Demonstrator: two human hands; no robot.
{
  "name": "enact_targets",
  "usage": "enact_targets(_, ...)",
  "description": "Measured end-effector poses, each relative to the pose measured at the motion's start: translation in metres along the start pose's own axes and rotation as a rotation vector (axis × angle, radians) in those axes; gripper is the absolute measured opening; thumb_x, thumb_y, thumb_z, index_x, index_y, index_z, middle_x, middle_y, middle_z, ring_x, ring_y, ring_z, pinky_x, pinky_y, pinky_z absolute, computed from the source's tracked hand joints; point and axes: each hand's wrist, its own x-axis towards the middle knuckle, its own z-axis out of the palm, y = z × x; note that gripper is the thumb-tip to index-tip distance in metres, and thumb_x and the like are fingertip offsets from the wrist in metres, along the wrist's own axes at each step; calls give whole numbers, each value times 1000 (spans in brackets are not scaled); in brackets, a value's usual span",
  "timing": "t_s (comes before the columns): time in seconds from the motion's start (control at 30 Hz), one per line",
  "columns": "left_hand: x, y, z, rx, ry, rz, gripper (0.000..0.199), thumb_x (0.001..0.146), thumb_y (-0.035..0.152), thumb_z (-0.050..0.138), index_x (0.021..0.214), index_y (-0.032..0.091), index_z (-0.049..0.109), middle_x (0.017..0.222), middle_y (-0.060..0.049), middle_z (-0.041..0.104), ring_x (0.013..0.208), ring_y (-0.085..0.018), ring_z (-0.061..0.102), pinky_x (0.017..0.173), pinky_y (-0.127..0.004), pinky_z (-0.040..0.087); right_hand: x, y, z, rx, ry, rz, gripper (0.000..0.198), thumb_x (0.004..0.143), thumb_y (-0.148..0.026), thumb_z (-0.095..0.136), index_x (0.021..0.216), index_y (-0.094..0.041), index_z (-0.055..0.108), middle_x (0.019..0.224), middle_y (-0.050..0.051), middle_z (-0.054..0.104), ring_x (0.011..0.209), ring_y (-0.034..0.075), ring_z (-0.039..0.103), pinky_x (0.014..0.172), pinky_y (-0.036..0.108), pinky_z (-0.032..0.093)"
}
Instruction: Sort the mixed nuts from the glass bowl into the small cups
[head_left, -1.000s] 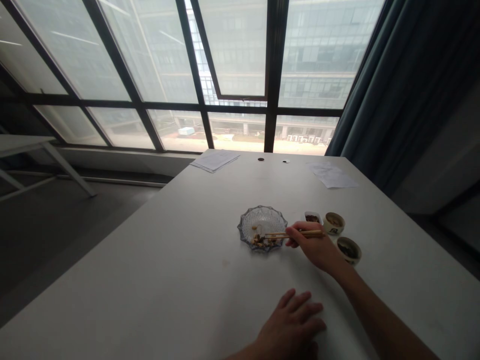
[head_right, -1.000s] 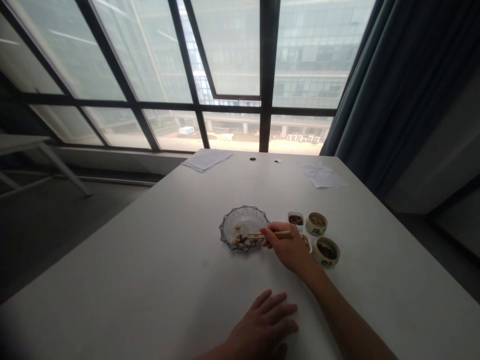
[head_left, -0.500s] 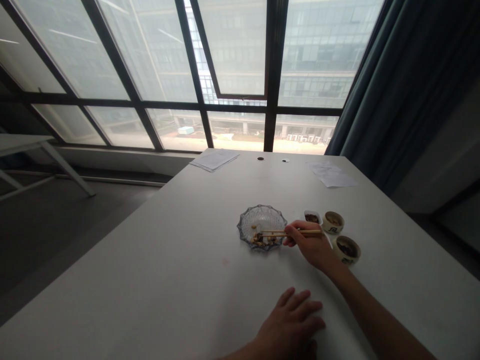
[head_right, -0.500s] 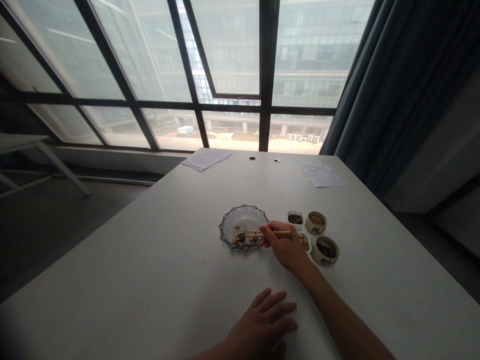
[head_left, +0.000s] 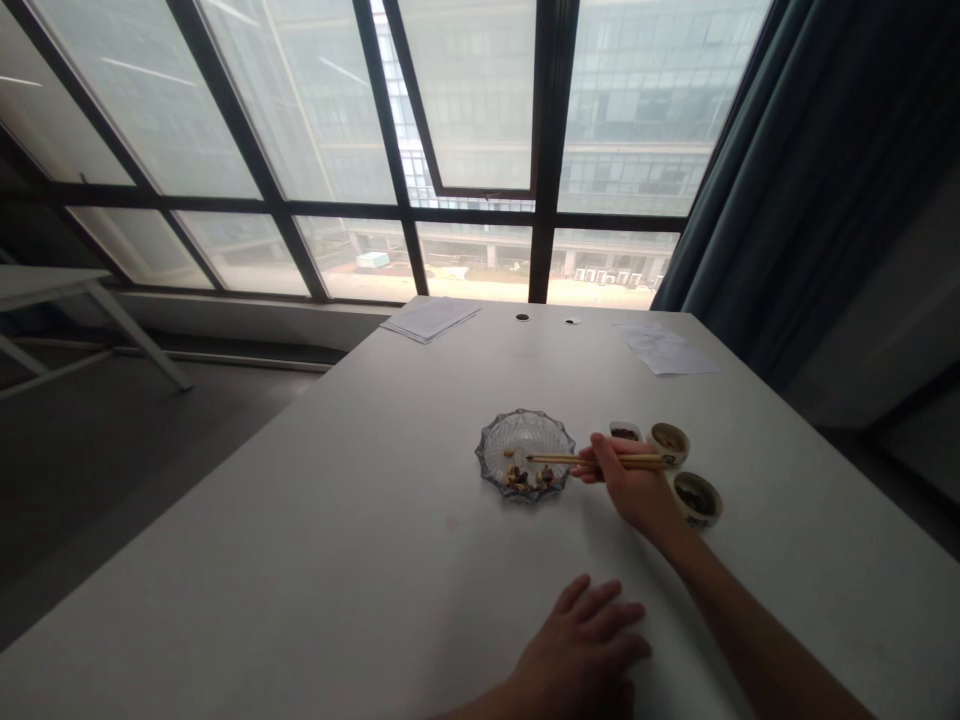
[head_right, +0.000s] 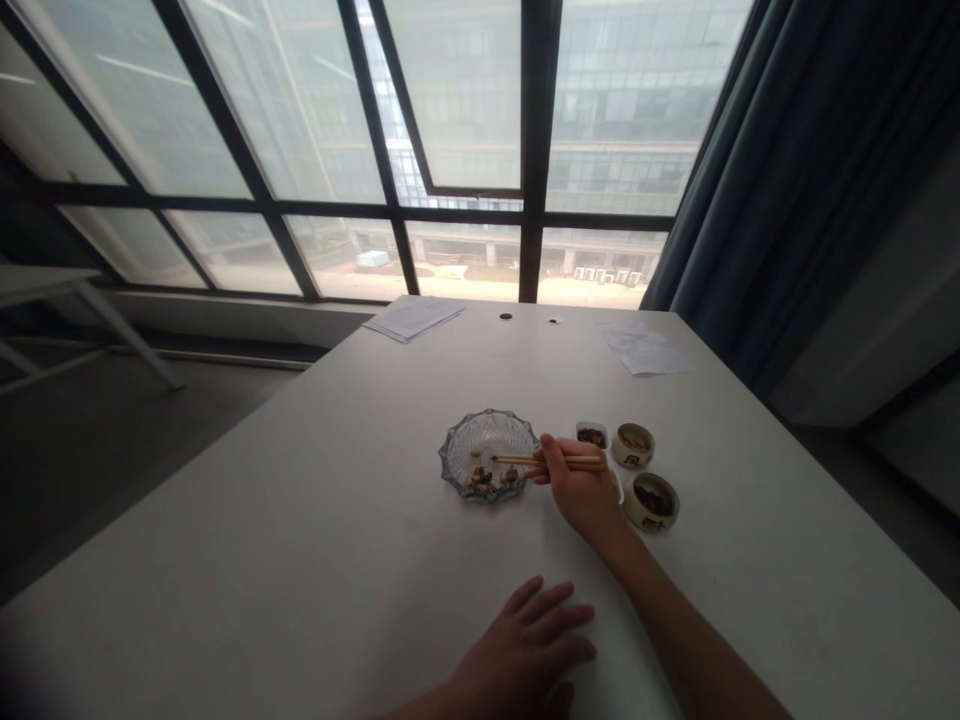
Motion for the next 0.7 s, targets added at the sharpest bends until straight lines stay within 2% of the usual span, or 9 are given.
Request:
enact_targets(0.1,0,0,1,-14,2,-4,26,104,38,53,128,26,55,153,1,51,147,-25,37,124,-49,24,-3,-27,-25,44,103,-45,50,84,-66,70,81,-17,75,77,13,80,70,29,79,65,36,68)
enact_targets(0.23,0,0,0,-24,-9,-7,28,103,37,55,129,26,55,154,0,50,147,-26,37,124,-50,23,-14,-63,-71,0,337,-155,48,84,-63,73,82,-15,77,75,13,79,65,28,79,62,34,68)
enact_targets(0.4,-1,1,-2,-31,0,-15,28,103,38,55,129,27,54,154,1,50,148,-25,36,124,-49,22,-37,-87,-124,-126,593,-201,36,87,-56,74,81,-20,77,79,12,79,62,26,78,57,27,67)
enact_targets(0.47,-1,1,-4,-30,-8,-14,29,102,37,56,129,27,54,154,1,50,148,-25,36,125,-49,22,-44,-89,-140,-222,610,-158,32,90,-53,71,76,-25,76,75,9,79,61,25,78,52,24,66)
enact_targets(0.57,0,2,-6,-26,-26,-13,30,101,36,58,129,27,54,155,0,49,148,-26,36,124,-50,23,-45,-80,-159,-343,545,-79,30,91,-46,71,67,-28,75,61,7,74,54,26,76,42,23,62)
enact_targets(0.7,1,3,-9,-21,-36,-20,30,101,36,57,129,27,54,155,1,49,148,-25,36,124,-51,25,-29,-53,-169,-342,407,-12,22,85,-39,77,69,-23,76,63,13,75,50,30,74,39,27,61)
